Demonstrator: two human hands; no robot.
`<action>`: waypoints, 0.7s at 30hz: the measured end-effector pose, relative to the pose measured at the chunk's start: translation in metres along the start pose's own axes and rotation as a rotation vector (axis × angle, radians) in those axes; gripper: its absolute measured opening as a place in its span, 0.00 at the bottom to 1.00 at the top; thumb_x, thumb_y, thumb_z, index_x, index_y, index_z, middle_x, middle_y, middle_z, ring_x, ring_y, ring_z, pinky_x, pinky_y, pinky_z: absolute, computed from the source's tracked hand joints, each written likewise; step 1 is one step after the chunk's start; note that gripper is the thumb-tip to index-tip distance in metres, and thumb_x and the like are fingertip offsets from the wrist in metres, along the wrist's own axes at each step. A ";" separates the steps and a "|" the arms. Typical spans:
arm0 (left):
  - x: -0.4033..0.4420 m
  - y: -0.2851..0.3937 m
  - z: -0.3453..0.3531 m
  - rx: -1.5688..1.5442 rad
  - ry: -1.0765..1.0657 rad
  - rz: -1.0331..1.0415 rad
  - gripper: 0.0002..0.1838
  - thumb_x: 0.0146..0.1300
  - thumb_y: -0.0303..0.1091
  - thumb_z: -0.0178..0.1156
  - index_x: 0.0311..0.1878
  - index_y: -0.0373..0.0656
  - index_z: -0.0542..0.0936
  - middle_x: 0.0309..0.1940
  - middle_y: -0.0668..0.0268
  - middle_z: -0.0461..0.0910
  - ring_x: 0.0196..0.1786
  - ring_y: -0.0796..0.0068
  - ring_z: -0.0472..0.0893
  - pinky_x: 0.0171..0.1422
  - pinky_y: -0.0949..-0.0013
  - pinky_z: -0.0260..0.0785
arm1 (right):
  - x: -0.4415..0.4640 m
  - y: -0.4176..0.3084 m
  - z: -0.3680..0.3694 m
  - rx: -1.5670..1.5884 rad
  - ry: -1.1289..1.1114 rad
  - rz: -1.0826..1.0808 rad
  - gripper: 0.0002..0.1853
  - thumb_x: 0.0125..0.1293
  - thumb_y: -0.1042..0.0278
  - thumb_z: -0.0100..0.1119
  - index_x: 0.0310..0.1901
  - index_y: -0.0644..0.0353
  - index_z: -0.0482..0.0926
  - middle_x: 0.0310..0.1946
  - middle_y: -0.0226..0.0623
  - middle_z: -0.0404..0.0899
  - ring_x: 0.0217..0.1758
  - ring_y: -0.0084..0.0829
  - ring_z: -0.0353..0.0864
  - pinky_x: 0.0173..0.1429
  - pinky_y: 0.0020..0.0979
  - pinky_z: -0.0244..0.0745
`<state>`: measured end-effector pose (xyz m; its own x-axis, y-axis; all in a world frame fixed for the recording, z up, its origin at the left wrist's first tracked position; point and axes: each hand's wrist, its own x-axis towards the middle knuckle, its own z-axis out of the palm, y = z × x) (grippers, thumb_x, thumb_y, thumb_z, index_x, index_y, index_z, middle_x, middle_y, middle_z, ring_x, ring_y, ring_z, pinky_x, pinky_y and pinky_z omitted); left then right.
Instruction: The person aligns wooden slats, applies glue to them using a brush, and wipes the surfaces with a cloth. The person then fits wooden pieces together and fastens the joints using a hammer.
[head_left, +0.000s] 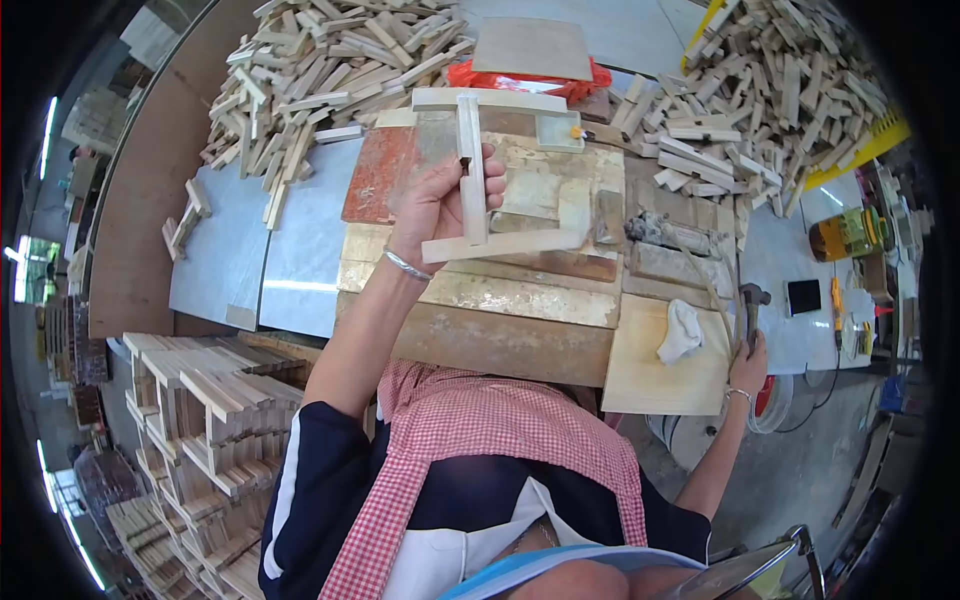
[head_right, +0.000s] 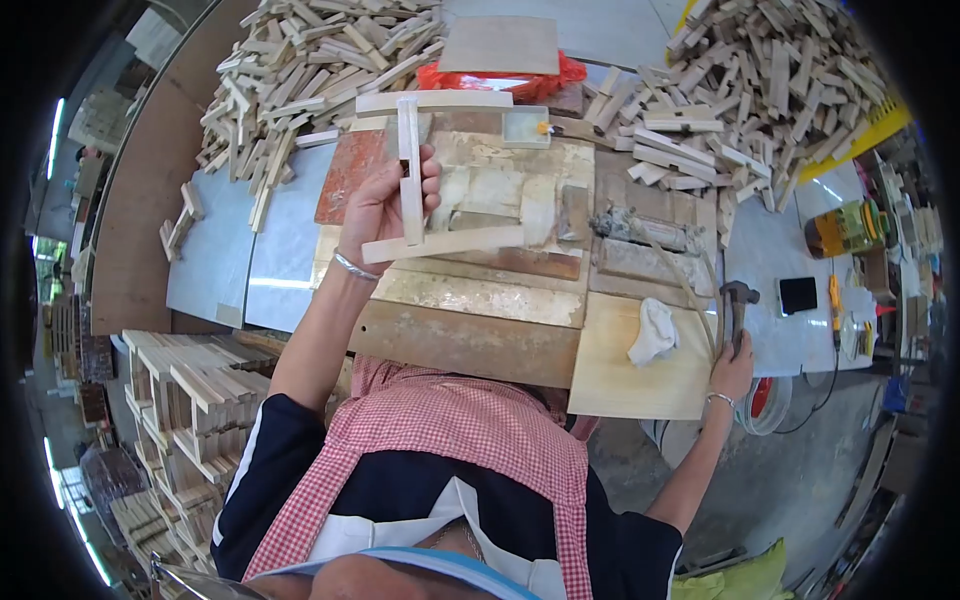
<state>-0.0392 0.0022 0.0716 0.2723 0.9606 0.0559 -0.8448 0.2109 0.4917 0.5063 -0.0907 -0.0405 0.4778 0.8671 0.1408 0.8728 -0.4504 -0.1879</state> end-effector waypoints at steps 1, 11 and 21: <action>0.007 -0.008 0.000 -0.016 0.002 0.008 0.20 0.72 0.34 0.46 0.60 0.28 0.65 0.48 0.52 0.75 0.49 0.64 0.79 0.57 0.62 0.75 | -0.002 -0.003 -0.003 -0.010 0.007 0.017 0.23 0.65 0.61 0.53 0.62 0.50 0.70 0.50 0.51 0.76 0.52 0.52 0.76 0.53 0.45 0.71; 0.008 -0.036 -0.019 1.037 0.494 -0.258 0.12 0.71 0.33 0.49 0.47 0.31 0.73 0.46 0.53 0.78 0.43 0.68 0.81 0.45 0.69 0.76 | -0.006 -0.010 -0.007 0.079 -0.001 0.014 0.22 0.65 0.62 0.54 0.61 0.53 0.71 0.52 0.50 0.77 0.53 0.50 0.77 0.54 0.43 0.71; 0.057 -0.059 -0.042 2.132 -0.209 0.700 0.11 0.56 0.31 0.61 0.43 0.42 0.78 0.37 0.62 0.76 0.46 0.60 0.76 0.54 0.59 0.66 | -0.006 -0.016 -0.011 0.079 -0.029 0.060 0.22 0.64 0.65 0.55 0.61 0.55 0.71 0.52 0.51 0.77 0.54 0.50 0.77 0.56 0.42 0.71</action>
<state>0.0073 0.0522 0.0092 0.3967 0.7167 0.5736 0.7330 -0.6235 0.2721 0.4905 -0.0914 -0.0283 0.5252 0.8452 0.0987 0.8313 -0.4848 -0.2718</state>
